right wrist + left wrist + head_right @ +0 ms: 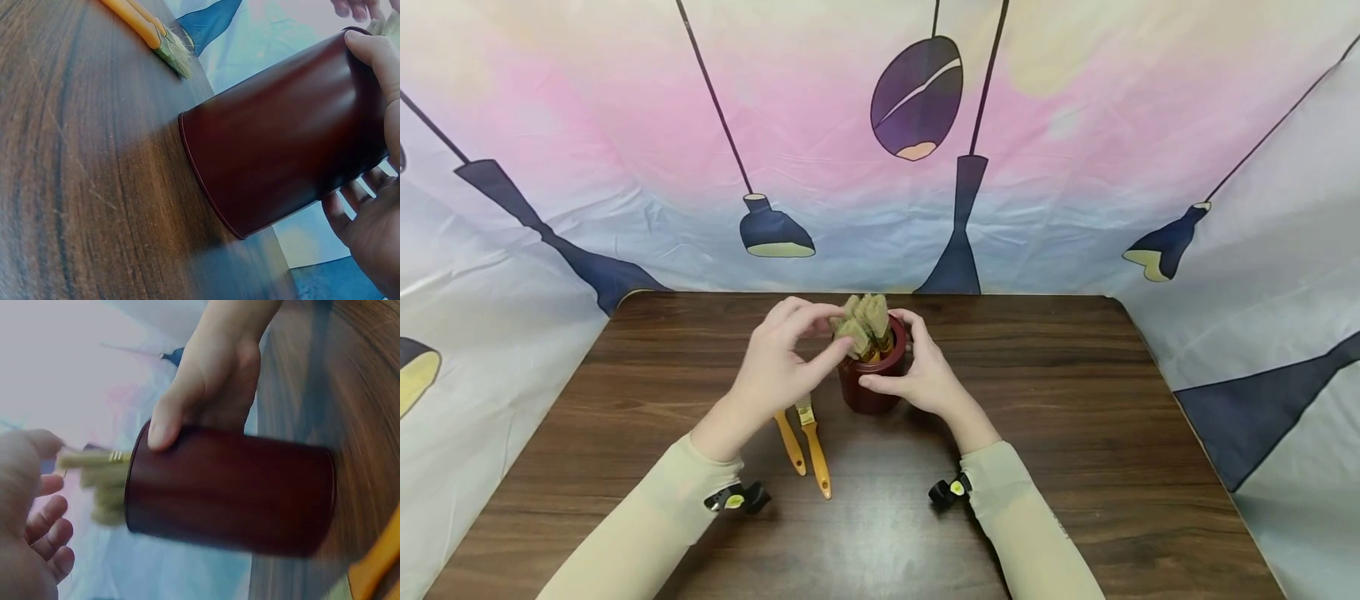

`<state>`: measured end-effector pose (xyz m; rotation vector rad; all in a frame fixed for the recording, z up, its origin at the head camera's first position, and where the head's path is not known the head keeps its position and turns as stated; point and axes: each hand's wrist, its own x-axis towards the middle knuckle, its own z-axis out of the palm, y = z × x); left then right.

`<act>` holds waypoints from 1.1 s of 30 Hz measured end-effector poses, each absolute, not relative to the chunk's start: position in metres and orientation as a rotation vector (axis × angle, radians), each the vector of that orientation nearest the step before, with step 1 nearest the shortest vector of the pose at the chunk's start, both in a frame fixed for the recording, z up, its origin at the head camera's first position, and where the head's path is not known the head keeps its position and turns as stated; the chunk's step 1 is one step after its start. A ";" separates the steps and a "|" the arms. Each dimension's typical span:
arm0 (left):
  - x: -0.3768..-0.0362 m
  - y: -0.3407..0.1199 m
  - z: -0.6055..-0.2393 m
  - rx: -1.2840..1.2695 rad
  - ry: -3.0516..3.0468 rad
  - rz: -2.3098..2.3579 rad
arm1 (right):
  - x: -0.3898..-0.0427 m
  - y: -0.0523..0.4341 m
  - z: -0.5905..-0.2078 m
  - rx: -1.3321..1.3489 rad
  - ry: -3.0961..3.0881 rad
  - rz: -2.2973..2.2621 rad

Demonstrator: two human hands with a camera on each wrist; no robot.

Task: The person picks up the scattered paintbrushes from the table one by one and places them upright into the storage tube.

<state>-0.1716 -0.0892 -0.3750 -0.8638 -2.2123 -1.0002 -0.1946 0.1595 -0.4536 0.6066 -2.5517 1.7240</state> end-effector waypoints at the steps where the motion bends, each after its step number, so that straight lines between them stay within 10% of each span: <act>1: -0.171 -0.096 -0.376 -0.833 -2.222 -1.035 | -0.195 0.159 -0.453 0.601 -2.552 1.723; 13: -0.155 -0.178 -0.435 -0.048 -2.969 -0.988 | -0.195 0.153 -0.454 0.603 -2.506 1.758; 33: -0.152 -0.190 -0.457 -0.040 -3.131 -0.762 | -0.193 0.152 -0.456 0.561 -2.483 1.760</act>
